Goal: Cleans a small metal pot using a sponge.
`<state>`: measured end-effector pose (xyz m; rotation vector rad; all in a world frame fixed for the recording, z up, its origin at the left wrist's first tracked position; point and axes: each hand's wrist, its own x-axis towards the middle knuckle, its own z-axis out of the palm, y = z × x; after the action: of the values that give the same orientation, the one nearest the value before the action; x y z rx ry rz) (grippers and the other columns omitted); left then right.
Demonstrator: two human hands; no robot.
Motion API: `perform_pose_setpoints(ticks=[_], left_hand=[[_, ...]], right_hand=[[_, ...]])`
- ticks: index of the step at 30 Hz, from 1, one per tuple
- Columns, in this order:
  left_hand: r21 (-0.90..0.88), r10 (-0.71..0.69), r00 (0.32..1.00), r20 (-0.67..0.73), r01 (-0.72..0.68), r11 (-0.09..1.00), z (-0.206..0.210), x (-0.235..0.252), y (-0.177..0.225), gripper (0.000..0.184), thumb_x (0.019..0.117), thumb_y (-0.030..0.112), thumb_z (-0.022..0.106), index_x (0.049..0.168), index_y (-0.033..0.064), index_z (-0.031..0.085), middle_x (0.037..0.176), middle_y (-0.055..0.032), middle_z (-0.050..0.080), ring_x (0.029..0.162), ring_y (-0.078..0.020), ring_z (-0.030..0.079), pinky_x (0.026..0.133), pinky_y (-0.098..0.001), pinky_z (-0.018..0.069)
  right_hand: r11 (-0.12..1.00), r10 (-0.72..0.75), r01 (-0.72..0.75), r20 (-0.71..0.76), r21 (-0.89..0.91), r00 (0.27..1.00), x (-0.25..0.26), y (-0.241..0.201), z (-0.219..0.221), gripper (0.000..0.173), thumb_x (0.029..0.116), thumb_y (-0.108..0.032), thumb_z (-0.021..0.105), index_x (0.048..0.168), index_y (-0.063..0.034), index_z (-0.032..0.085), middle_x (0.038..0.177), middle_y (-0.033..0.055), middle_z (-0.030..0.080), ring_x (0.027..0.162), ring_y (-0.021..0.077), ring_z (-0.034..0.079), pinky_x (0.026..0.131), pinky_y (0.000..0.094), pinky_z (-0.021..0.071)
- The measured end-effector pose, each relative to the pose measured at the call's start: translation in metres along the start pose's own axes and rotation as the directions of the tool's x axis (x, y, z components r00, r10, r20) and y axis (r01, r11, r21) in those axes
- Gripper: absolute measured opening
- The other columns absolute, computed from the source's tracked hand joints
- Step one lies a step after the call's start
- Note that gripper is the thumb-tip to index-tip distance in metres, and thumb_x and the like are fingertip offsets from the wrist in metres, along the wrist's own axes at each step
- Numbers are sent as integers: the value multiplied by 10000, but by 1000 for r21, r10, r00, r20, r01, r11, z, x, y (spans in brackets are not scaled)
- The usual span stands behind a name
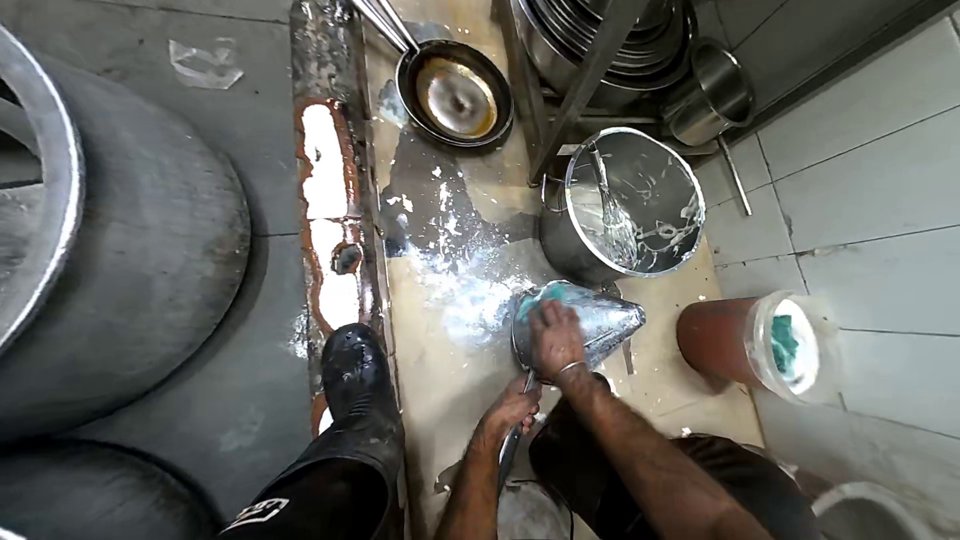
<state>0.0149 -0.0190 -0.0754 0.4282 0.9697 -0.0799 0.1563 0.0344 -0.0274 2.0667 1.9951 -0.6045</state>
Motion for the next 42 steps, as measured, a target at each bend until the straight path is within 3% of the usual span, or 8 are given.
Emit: perform_pose_setpoints(ticks=[4, 6, 12, 17, 24, 30, 36, 42], left_hand=[[-29, 67, 995, -73, -69, 997, 11, -2, -7, 45, 1057, 34, 481, 1089, 50, 508, 638, -5, 499, 434, -89, 459, 412, -234, 445], [45, 64, 995, -71, -61, 997, 6, 1, -10, 208, 1072, 87, 489, 1276, 55, 468, 669, -12, 486, 452, -104, 463, 427, -258, 454], [398, 133, 986, -103, -82, 914, 0, 22, -36, 469, 1074, 251, 512, 1505, 88, 422, 991, -157, 631, 731, -246, 611, 683, -432, 551], [548, 161, 981, -111, -74, 833, -14, 24, -30, 497, 1067, 250, 534, 1510, 43, 442, 1249, -226, 641, 1060, -325, 670, 949, -507, 543], [593, 139, 969, -205, 10, 805, -19, 31, -43, 560, 1065, 264, 550, 1554, 40, 393, 1349, -252, 604, 1144, -370, 654, 1010, -536, 518], [605, 230, 947, -223, -50, 795, -25, 31, -46, 527, 1055, 263, 571, 1509, 15, 465, 1373, -247, 606, 1246, -350, 620, 1099, -513, 469], [444, 190, 955, -228, -71, 893, -25, 36, -61, 401, 1060, 281, 561, 1376, 34, 552, 905, -158, 658, 689, -257, 637, 651, -446, 564], [208, 80, 989, -124, -52, 977, -24, 23, -43, 337, 1095, 253, 499, 1351, 35, 501, 712, -38, 537, 529, -134, 515, 507, -299, 477]], right_hand=[[965, -244, 262, 335, -9, 910, -6, -27, 26, 413, 1011, -100, 510, 1409, -93, 617, 1658, 85, 388, 1583, 303, 232, 1268, 609, 151], [957, -254, 288, 377, -36, 891, -1, -23, 18, 452, 1025, -109, 504, 1474, -110, 556, 1677, 78, 350, 1590, 301, 207, 1264, 616, 134], [996, 90, -76, 357, -55, 930, 71, 46, -42, 457, 1073, -358, 496, 1469, -140, 560, 1555, 185, 485, 1476, 408, 408, 1101, 671, 417], [956, 234, -290, 472, 49, 850, 76, 117, -48, 582, 1134, -430, 274, 1494, -47, 523, 1498, 240, 543, 1406, 420, 503, 1166, 627, 363], [968, -237, 252, 412, 18, 880, 11, 44, -40, 504, 966, -249, 678, 1463, -246, 592, 1628, 61, 430, 1555, 318, 288, 1239, 621, 233], [947, -311, 312, 482, 81, 819, 75, 47, -32, 435, 1067, -322, 540, 1486, -210, 564, 1608, 115, 441, 1511, 339, 364, 1190, 596, 337], [920, -150, -88, 550, 382, 821, 113, 123, -26, 489, 1133, -325, 392, 1562, -97, 456, 1559, 191, 499, 1460, 343, 462, 1225, 548, 319], [190, 192, -469, 436, 863, 879, 47, 164, 21, 432, 1127, -259, 377, 1505, -90, 498, 1462, 144, 571, 1298, 230, 568, 1086, 452, 462]])
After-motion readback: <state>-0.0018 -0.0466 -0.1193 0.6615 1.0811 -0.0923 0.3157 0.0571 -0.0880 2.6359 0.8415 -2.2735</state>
